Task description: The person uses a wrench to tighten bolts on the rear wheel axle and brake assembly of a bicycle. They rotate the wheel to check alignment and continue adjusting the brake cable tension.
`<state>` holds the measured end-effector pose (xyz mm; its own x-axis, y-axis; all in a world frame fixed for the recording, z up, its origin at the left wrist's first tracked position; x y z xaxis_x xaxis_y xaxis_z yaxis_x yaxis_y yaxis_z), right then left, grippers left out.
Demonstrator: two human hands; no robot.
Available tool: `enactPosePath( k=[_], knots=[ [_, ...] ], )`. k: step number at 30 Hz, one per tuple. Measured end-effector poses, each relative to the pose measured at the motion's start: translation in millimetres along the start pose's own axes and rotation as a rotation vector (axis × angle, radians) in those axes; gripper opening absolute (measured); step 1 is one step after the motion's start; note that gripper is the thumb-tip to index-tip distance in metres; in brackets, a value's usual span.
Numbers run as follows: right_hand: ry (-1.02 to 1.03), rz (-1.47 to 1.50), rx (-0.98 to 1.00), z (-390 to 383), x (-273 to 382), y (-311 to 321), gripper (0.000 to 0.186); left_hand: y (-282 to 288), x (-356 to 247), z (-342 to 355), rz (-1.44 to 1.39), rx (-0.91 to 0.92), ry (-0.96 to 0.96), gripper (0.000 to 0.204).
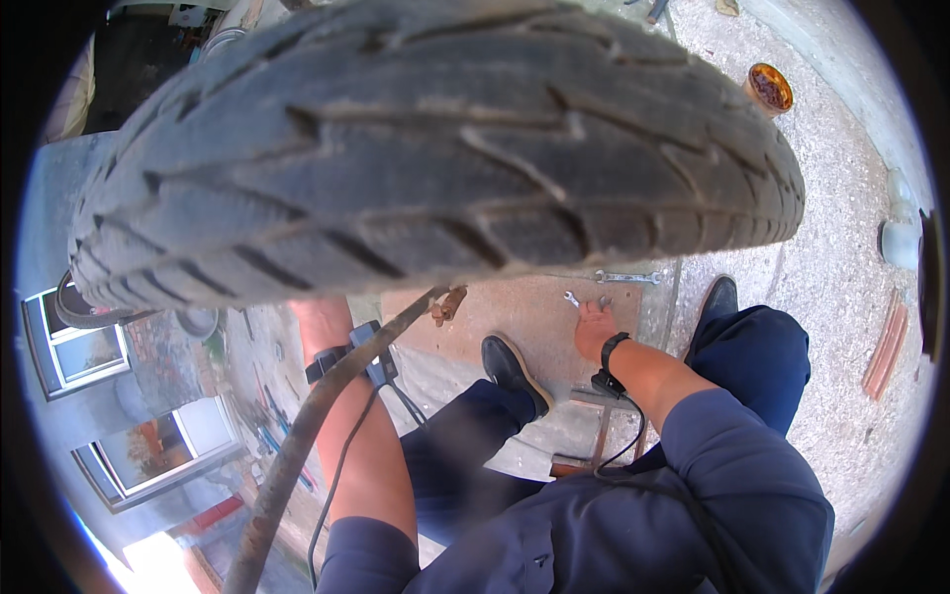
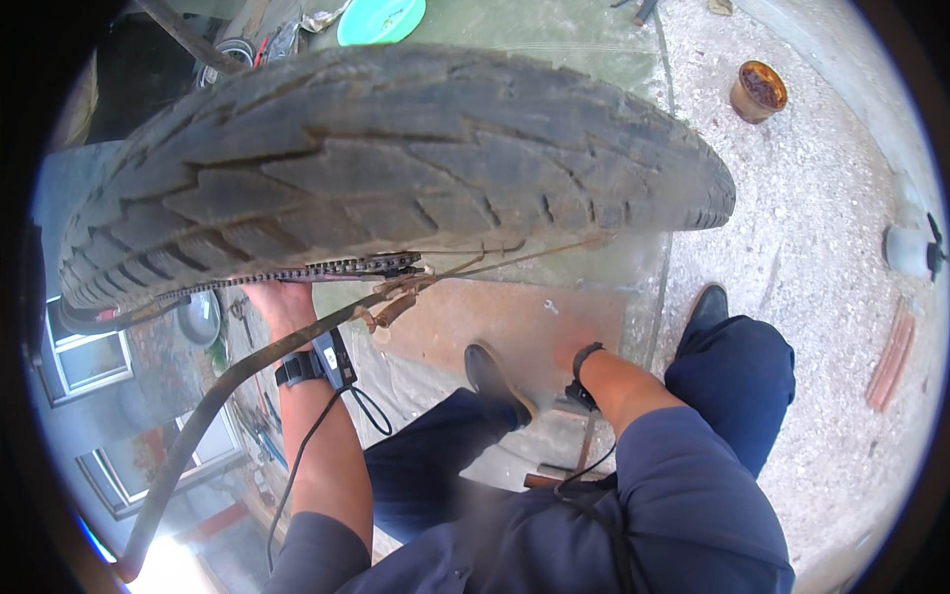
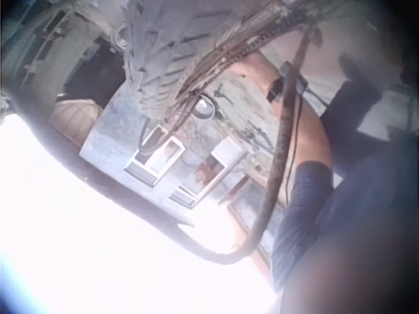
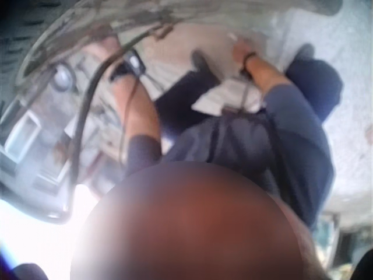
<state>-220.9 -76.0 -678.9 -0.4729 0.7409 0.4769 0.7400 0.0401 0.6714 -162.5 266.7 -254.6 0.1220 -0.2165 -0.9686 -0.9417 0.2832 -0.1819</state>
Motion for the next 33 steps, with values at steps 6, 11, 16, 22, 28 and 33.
enactPosePath(
  k=[6,11,16,22,28,33],
  knots=[
    [0.065,-0.096,0.222,-18.2,16.9,43.2,0.029,-13.8,-3.2,-10.1,0.077,0.021,-0.078,0.063],
    [0.068,-0.058,0.224,-26.4,22.6,56.2,0.031,-12.6,-3.9,-19.8,0.046,0.046,-0.04,0.062],
    [0.033,-0.067,0.271,-27.9,20.4,58.5,0.033,-12.0,-6.7,4.1,0.007,0.086,-0.08,0.062],
    [-0.051,0.153,0.073,-20.1,-5.7,31.1,0.031,-1.0,2.2,19.7,0.003,0.121,-0.129,0.064],
    [-0.081,0.082,-0.01,-3.1,-26.8,4.5,0.025,9.3,5.2,28.4,-0.059,0.137,-0.06,0.067],
    [-0.052,0.03,-0.055,-2.9,-38.3,15.1,0.023,8.8,9.2,31.0,-0.067,0.126,-0.026,0.067]
  ],
)
Point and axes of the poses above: each hand's wrist, its own z-axis towards the middle knuckle, its own y-axis out of the back of the hand, x = y × z, the point moved 3 cm from there along z, towards the middle knuckle, and after that the axes turned 7 degrees about z, right-handed, at the moved point
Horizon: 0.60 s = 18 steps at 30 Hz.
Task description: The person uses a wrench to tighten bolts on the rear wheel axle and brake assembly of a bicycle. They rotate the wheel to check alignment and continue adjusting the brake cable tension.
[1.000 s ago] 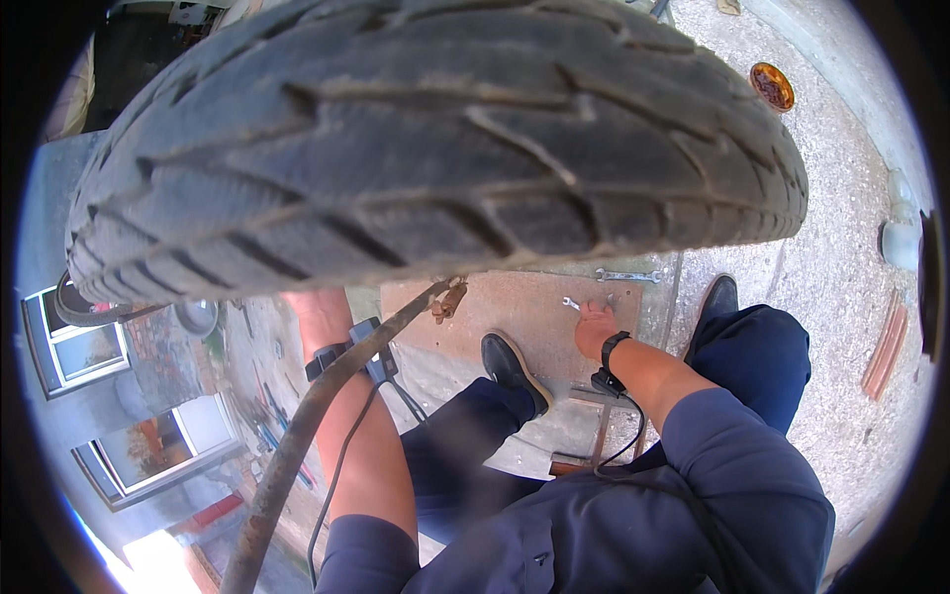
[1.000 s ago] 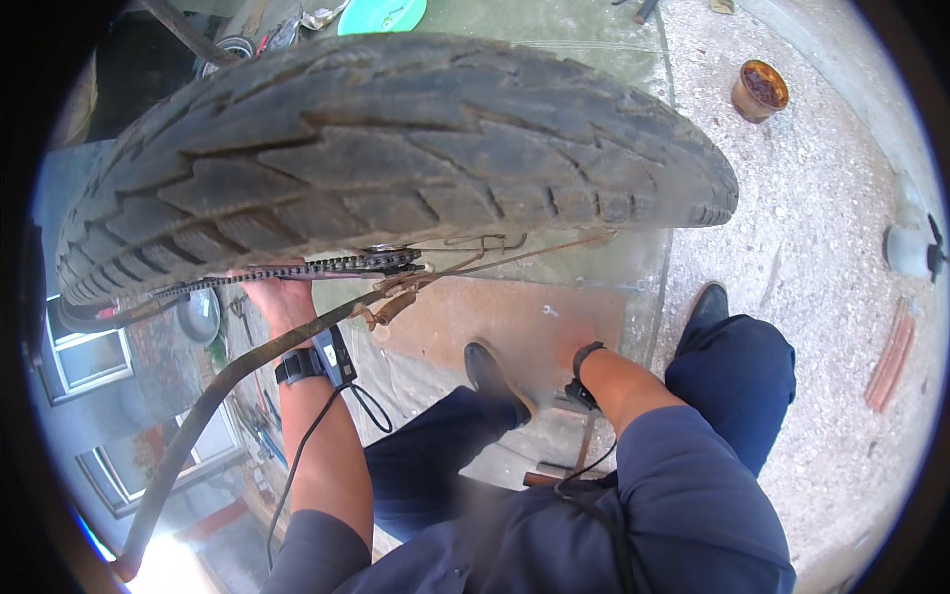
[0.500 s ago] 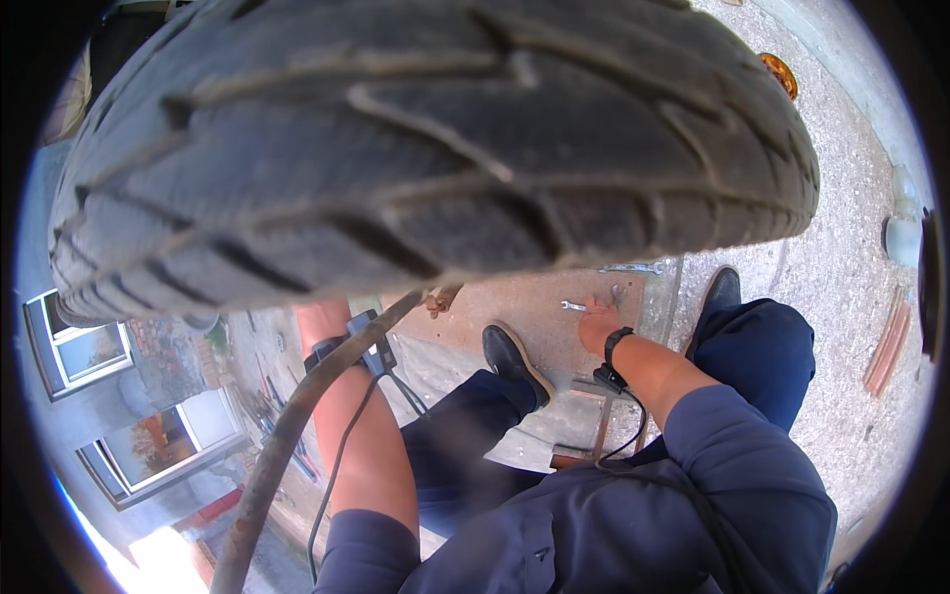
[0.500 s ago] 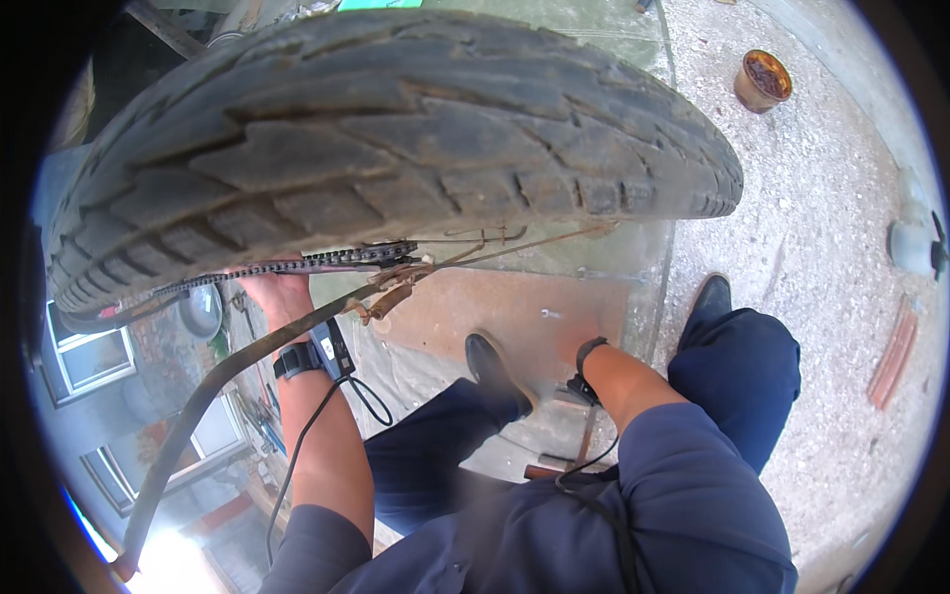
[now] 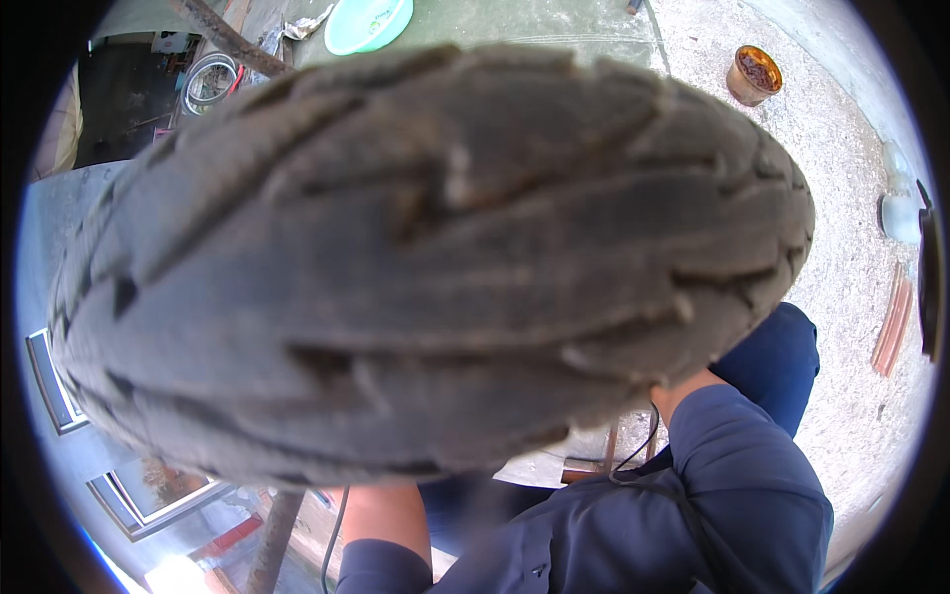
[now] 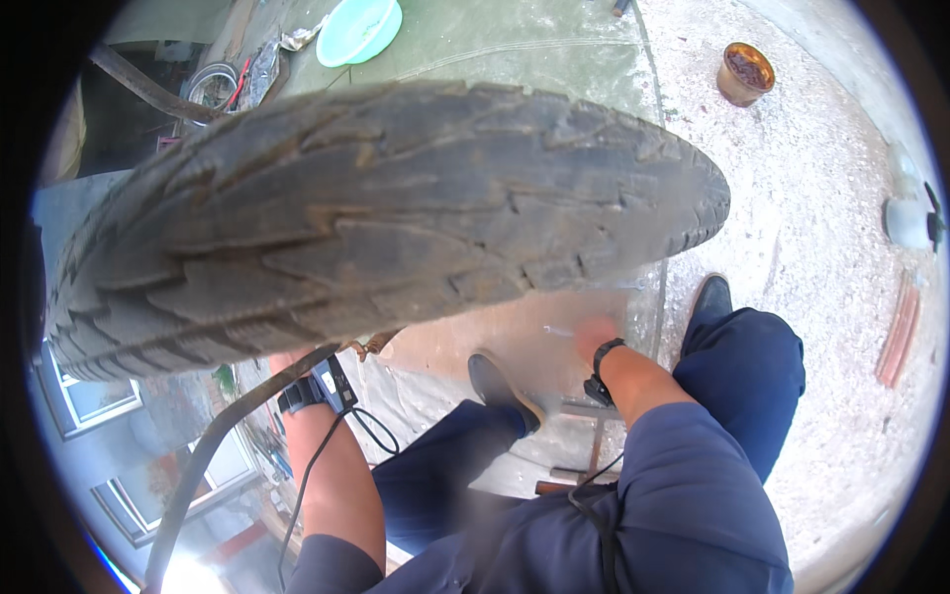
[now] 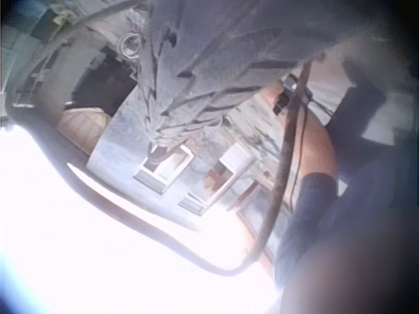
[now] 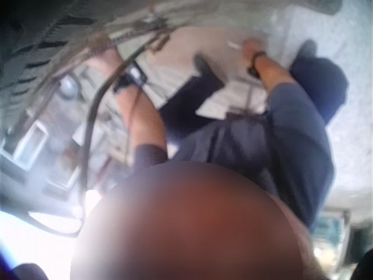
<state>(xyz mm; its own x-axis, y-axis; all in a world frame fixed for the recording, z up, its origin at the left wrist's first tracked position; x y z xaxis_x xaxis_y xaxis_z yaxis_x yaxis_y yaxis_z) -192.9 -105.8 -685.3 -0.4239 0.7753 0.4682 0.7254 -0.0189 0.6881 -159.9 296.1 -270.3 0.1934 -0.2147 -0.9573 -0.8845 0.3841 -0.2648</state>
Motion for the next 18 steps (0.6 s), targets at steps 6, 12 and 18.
enactPosePath(
  k=[6,12,18],
  knots=[
    [-0.14,0.027,0.039,7.9,0.1,-6.2,0.023,2.4,0.7,-3.3,0.014,-0.017,0.028,0.067],
    [0.127,-0.079,0.167,-13.4,2.2,16.7,0.022,6.4,0.8,-5.4,0.011,-0.025,0.044,0.067],
    [0.084,0.047,-0.001,-25.4,19.1,63.4,0.017,9.9,0.1,-6.3,0.007,-0.031,0.048,0.068]
  ],
)
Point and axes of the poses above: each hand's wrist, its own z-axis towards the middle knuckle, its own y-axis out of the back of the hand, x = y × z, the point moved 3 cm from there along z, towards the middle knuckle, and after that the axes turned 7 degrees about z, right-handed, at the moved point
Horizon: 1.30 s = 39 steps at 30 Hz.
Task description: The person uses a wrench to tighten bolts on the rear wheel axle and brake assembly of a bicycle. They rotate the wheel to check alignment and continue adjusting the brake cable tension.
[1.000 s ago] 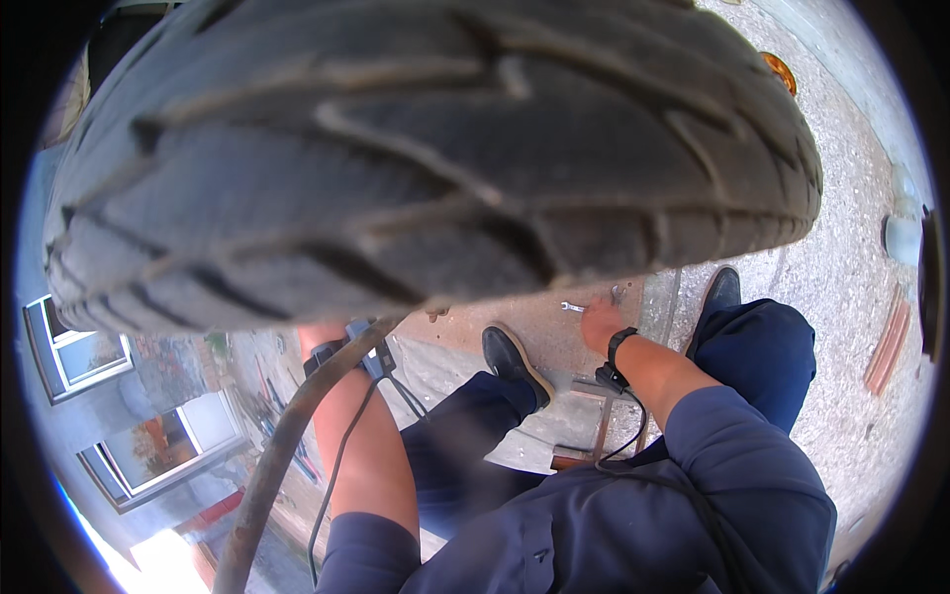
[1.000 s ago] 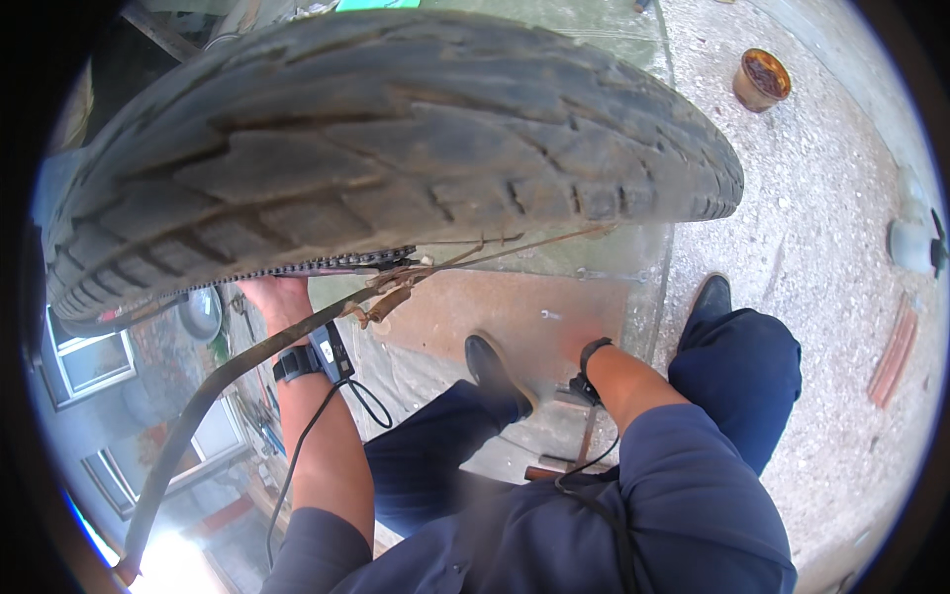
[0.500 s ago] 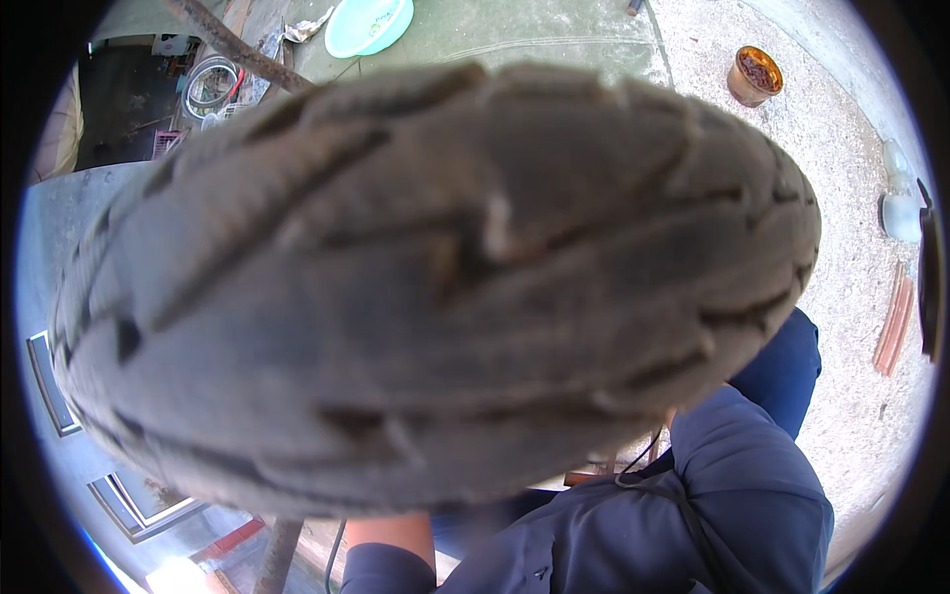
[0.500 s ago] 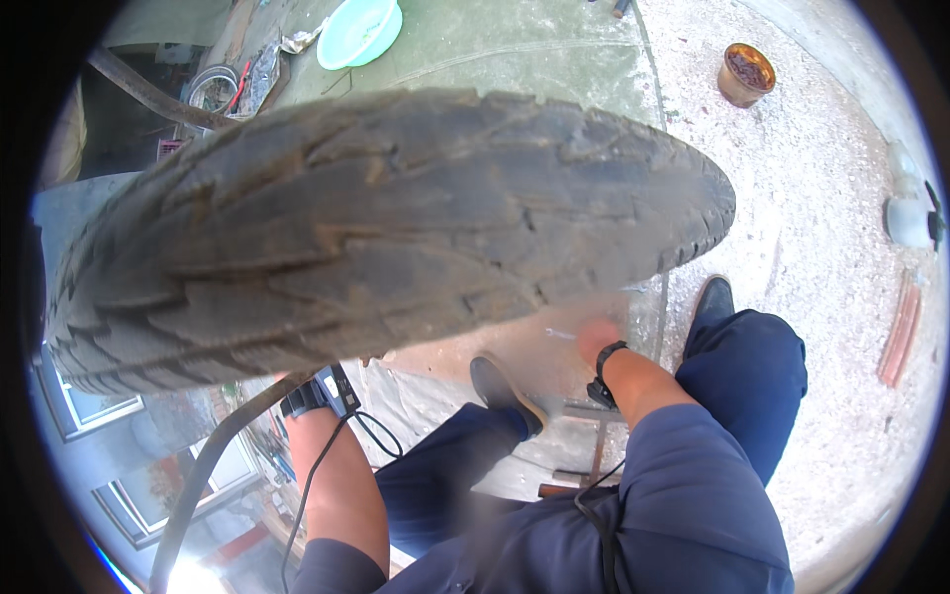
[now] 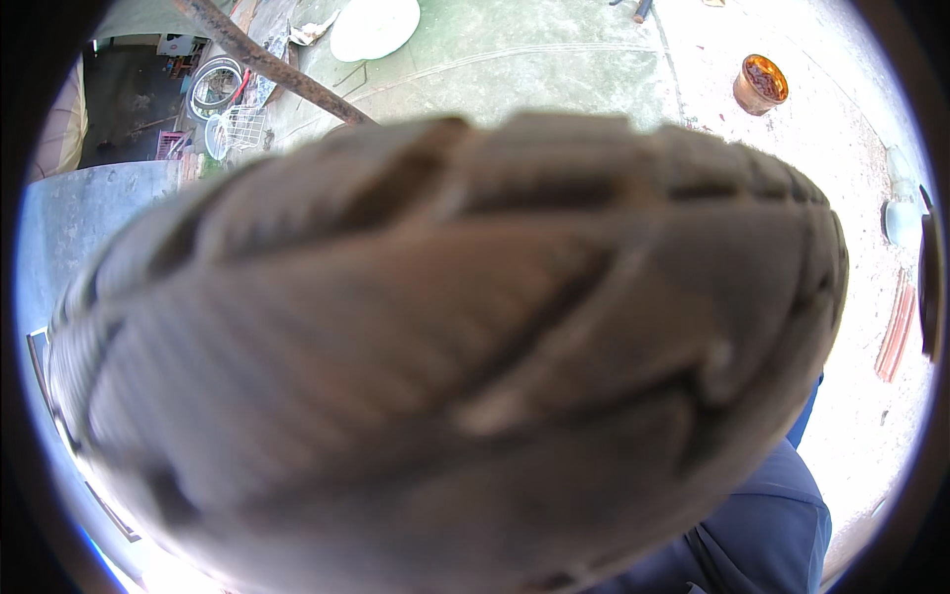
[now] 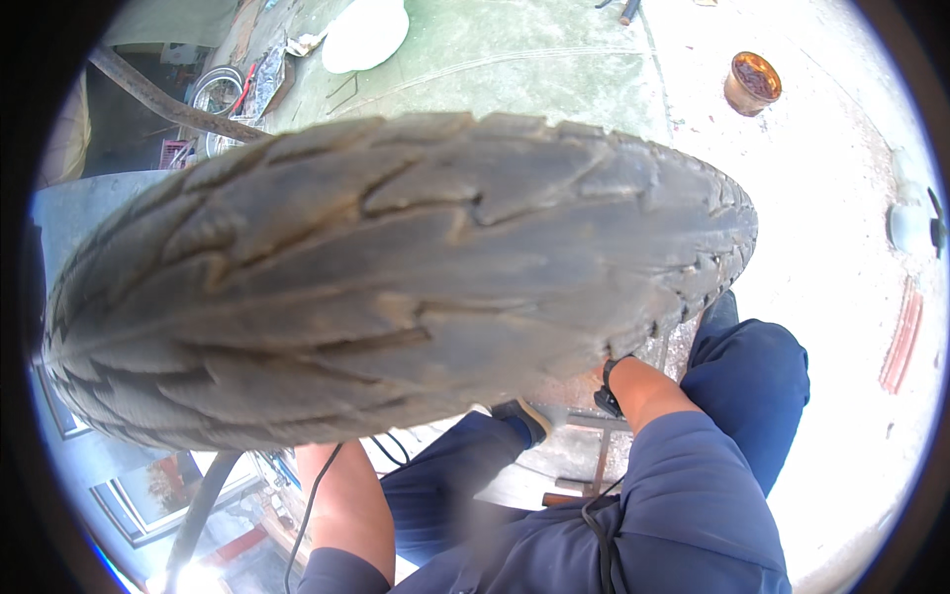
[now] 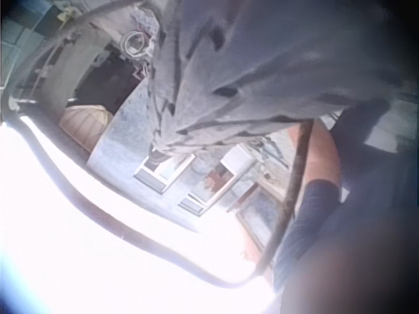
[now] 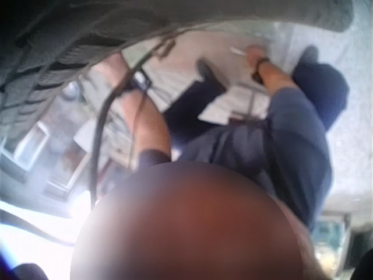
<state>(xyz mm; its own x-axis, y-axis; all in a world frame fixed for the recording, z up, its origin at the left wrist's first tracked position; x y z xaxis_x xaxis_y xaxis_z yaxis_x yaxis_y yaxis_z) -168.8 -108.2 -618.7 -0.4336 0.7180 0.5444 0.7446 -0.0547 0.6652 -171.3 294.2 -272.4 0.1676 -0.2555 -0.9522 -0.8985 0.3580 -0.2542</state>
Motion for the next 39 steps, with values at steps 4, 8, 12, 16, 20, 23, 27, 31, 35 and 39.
enactPosePath(
  k=[4,8,12,16,20,23,27,31,35,39],
  knots=[
    [-0.119,0.08,0.067,-1.5,0.6,5.3,0.018,3.5,0.7,-1.0,-0.002,-0.004,0.002,0.068],
    [-0.079,0.11,0.116,8.7,5.1,-13.0,0.025,8.5,3.5,-2.0,-0.006,-0.013,0.007,0.068],
    [-0.015,0.138,0.177,19.4,21.7,-26.1,0.03,10.5,3.3,-3.4,-0.036,-0.031,0.015,0.068],
    [-0.044,0.367,0.318,24.4,42.5,-1.3,0.03,2.0,-16.0,8.4,-0.014,0.015,-0.018,0.064],
    [-0.196,0.626,0.429,10.3,54.5,39.4,0.026,19.0,-9.4,-9.0,-0.071,0.026,0.018,0.06],
    [-0.18,0.831,0.348,-17.4,69.0,70.4,0.023,54.8,1.7,-50.8,-0.061,-0.126,0.059,0.058],
    [-0.177,1.268,0.312,-56.6,99.8,113.0,0.015,76.0,52.9,-136.3,0.141,-0.08,0.237,0.048],
    [-0.116,1.461,0.363,-99.6,135.3,140.6,0.012,54.8,103.4,-234.9,0.327,0.191,0.527,0.046],
    [0.008,1.5,0.442,-138.1,159.5,153.4,0.012,26.0,112.0,-298.0,0.212,0.327,0.593,0.039],
    [0.029,1.579,0.427,-160.5,165.6,164.0,0.01,17.3,98.3,-317.5,0.121,0.415,0.561,0.033]
  ],
)
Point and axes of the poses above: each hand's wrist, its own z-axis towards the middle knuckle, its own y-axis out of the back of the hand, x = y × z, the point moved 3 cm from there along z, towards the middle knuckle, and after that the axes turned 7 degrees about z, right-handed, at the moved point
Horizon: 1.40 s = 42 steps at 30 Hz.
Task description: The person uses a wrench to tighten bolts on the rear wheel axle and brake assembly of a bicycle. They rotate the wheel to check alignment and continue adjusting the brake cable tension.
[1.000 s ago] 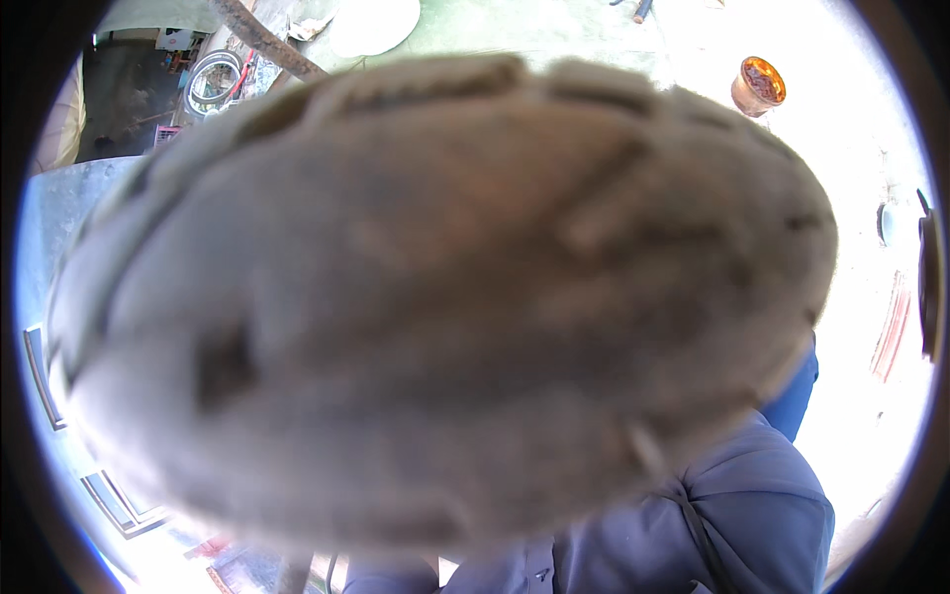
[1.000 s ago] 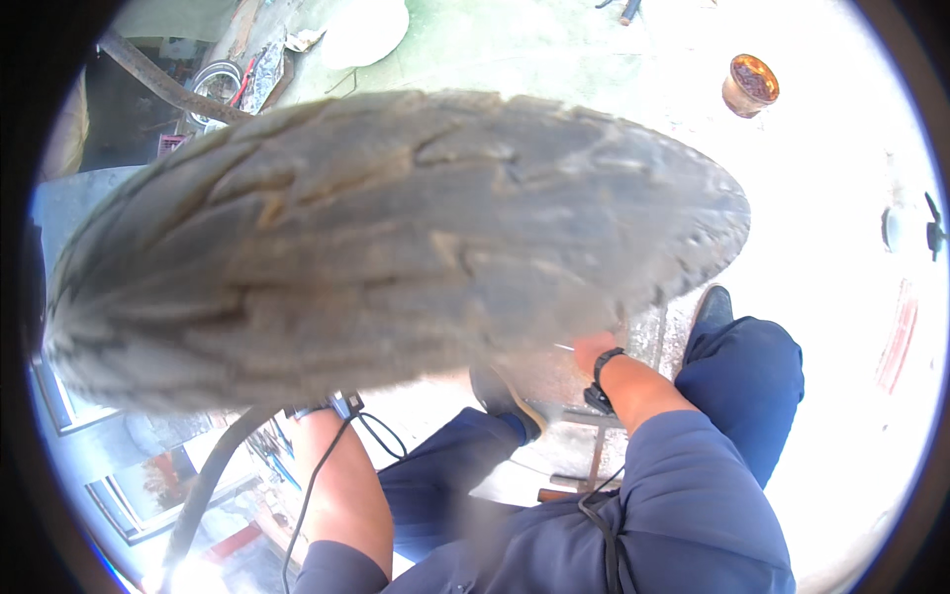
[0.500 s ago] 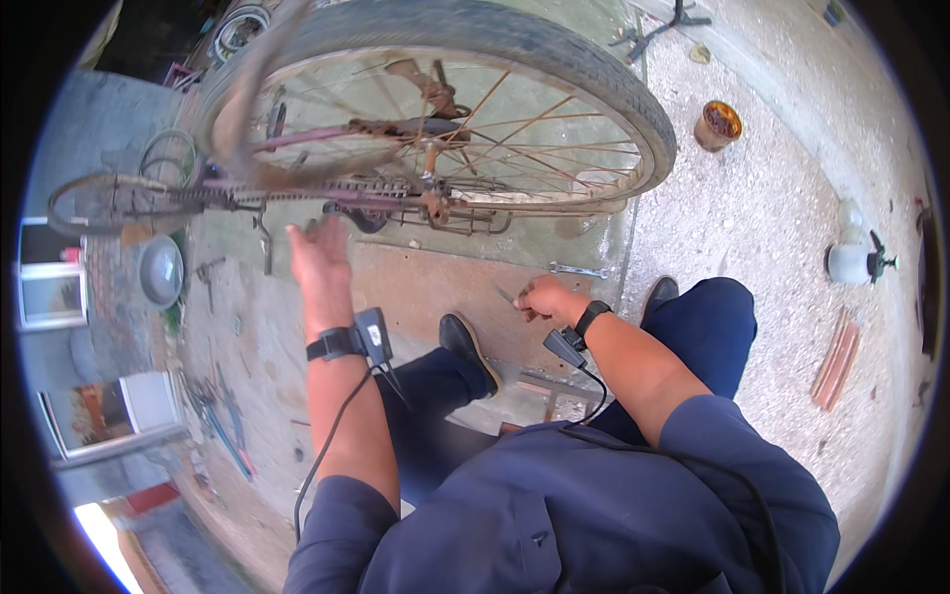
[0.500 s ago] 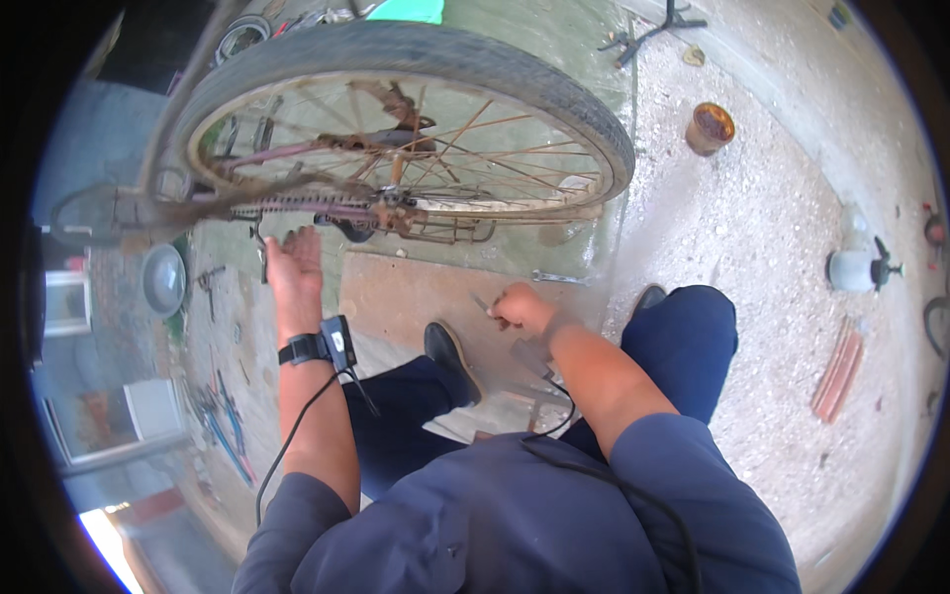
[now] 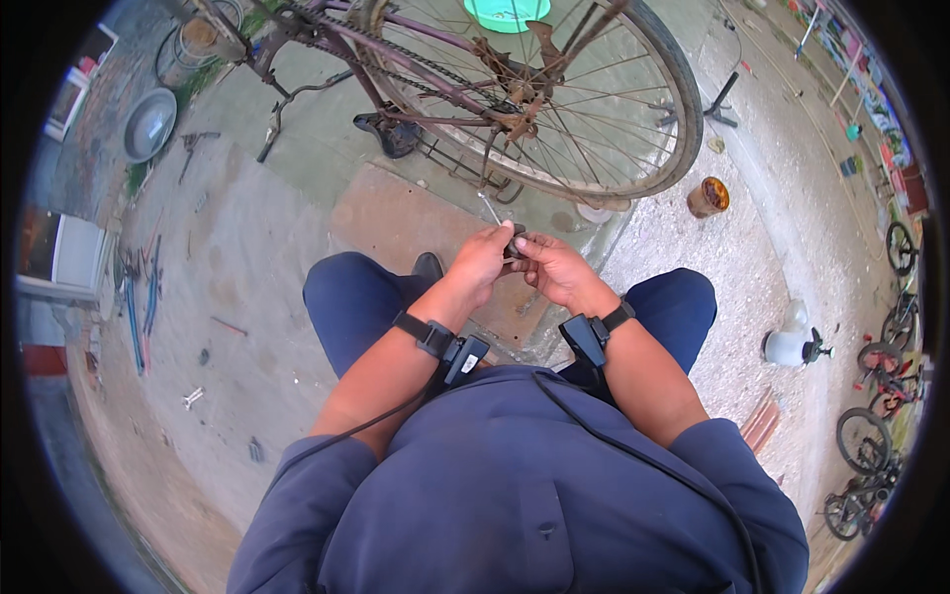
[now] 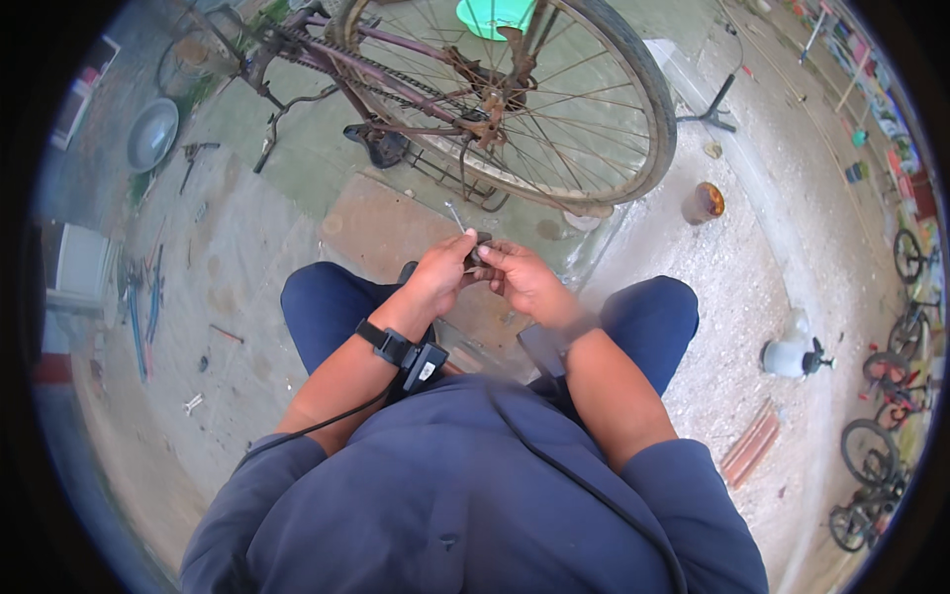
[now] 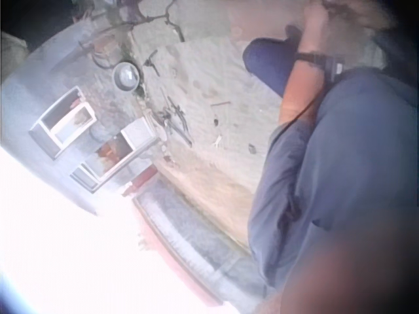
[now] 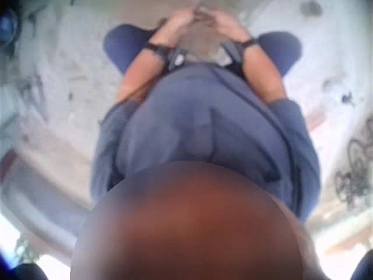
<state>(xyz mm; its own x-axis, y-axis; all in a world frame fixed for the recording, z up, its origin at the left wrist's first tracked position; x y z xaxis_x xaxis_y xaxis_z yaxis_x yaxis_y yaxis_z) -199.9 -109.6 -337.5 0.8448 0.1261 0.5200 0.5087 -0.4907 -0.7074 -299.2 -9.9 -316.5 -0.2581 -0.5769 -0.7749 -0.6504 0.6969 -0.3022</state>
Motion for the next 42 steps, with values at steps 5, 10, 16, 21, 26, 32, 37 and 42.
enactPosePath(
  k=[5,10,16,21,26,32,37,42],
  knots=[
    [0.024,0.115,0.036,-9.8,-3.6,-0.7,0.012,-3.1,-0.8,-7.9,-0.035,0.123,-0.057,0.029],
    [-0.005,0.031,0.012,-21.3,-8.7,2.8,0.011,2.9,3.8,-1.0,-0.135,0.049,-0.104,0.03],
    [-0.007,-0.173,-0.064,-23.5,3.4,-10.7,0.016,9.4,-1.6,20.6,0.062,0.115,-0.121,0.027],
    [0.086,-0.487,-0.115,0.8,18.2,-5.4,0.024,20.0,-30.4,41.0,0.479,0.026,-0.157,0.036],
    [0.117,-0.596,-0.374,28.5,34.9,33.9,0.026,56.9,-65.0,53.6,0.583,-0.067,-0.253,0.037],
    [0.079,-0.602,-0.428,60.8,59.3,56.5,0.042,33.8,-61.0,44.1,0.659,0.029,-0.408,0.035],
    [0.113,-0.423,-0.377,78.5,62.2,48.2,0.024,28.2,-71.7,33.9,0.548,0.086,-0.427,0.033],
    [0.145,-0.265,-0.399,90.4,58.7,50.0,0.011,29.5,-77.5,26.1,0.578,0.091,-0.405,0.033]
  ],
)
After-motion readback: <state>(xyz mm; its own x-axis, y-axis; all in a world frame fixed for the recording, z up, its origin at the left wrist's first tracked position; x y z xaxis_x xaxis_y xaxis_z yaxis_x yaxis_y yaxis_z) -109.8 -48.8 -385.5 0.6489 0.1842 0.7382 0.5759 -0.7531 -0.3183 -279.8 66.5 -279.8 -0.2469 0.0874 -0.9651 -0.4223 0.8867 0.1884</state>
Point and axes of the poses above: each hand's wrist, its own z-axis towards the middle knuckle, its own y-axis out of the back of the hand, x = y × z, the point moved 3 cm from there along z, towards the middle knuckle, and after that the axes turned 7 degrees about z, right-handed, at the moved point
